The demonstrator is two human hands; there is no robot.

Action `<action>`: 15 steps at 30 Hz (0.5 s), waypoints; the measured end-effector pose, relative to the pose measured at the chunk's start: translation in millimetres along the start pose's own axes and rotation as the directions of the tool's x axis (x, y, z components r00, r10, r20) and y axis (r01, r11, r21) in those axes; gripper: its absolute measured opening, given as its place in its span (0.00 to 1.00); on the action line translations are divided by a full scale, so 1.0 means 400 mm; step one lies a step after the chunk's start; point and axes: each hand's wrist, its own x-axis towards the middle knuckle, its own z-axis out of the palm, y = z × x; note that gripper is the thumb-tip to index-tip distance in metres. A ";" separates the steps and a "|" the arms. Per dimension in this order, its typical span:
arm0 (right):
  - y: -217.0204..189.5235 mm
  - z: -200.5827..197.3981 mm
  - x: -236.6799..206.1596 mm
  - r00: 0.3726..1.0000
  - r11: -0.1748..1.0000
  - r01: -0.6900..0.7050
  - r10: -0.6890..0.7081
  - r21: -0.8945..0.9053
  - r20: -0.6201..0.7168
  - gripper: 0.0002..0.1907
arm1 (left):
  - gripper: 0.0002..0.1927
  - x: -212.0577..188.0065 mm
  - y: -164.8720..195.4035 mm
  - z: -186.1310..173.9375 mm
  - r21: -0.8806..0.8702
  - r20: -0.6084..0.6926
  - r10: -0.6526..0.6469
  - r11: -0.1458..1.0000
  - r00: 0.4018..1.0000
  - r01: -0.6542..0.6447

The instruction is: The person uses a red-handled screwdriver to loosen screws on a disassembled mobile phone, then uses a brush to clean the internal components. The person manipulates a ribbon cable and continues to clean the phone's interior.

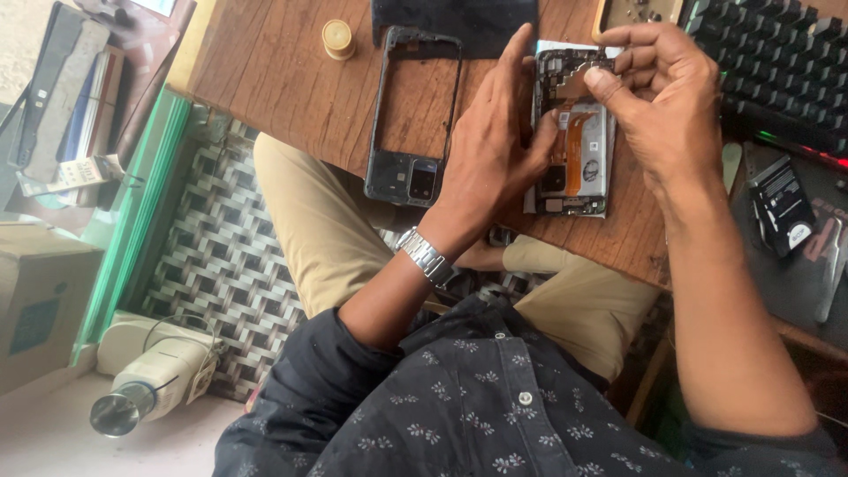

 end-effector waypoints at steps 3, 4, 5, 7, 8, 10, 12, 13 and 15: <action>0.002 0.000 -0.001 1.000 0.999 -0.012 0.012 -0.035 -0.001 0.16 | 0.44 -0.001 -0.002 0.000 -0.003 -0.008 0.016 1.000 1.000 -0.016; 0.003 0.000 -0.002 1.000 1.000 -0.009 0.009 -0.018 0.004 0.16 | 0.44 -0.002 -0.002 0.000 -0.007 -0.014 0.024 1.000 1.000 -0.024; 0.005 -0.001 -0.003 1.000 1.000 -0.004 0.004 -0.001 0.008 0.16 | 0.44 -0.002 -0.003 0.000 -0.005 -0.013 0.020 1.000 1.000 -0.020; 0.008 -0.002 -0.004 1.000 1.000 0.014 -0.014 -0.016 0.016 0.16 | 0.43 -0.003 -0.002 0.001 -0.005 -0.010 0.014 1.000 1.000 -0.014; 0.009 -0.001 -0.003 0.999 0.999 0.024 -0.024 -0.023 0.021 0.16 | 0.43 -0.002 -0.001 0.001 -0.007 -0.011 0.012 1.000 1.000 -0.012; 0.008 0.000 -0.002 0.999 0.998 0.049 -0.049 -0.035 0.012 0.16 | 0.42 -0.001 -0.001 0.003 -0.009 -0.012 0.006 1.000 1.000 -0.006; 0.006 0.001 -0.001 0.999 0.997 0.039 -0.039 -0.060 0.000 0.14 | 0.42 -0.001 0.000 0.005 -0.015 -0.015 0.009 1.000 1.000 -0.009; 0.003 0.001 0.001 1.000 0.997 0.017 -0.018 -0.079 -0.007 0.12 | 0.41 -0.001 0.001 0.005 -0.019 -0.018 0.011 1.000 1.000 -0.011; -0.006 0.003 0.001 1.000 0.996 0.010 -0.011 -0.088 -0.003 0.12 | 0.41 -0.001 0.000 0.005 -0.004 -0.008 -0.001 1.000 1.000 0.001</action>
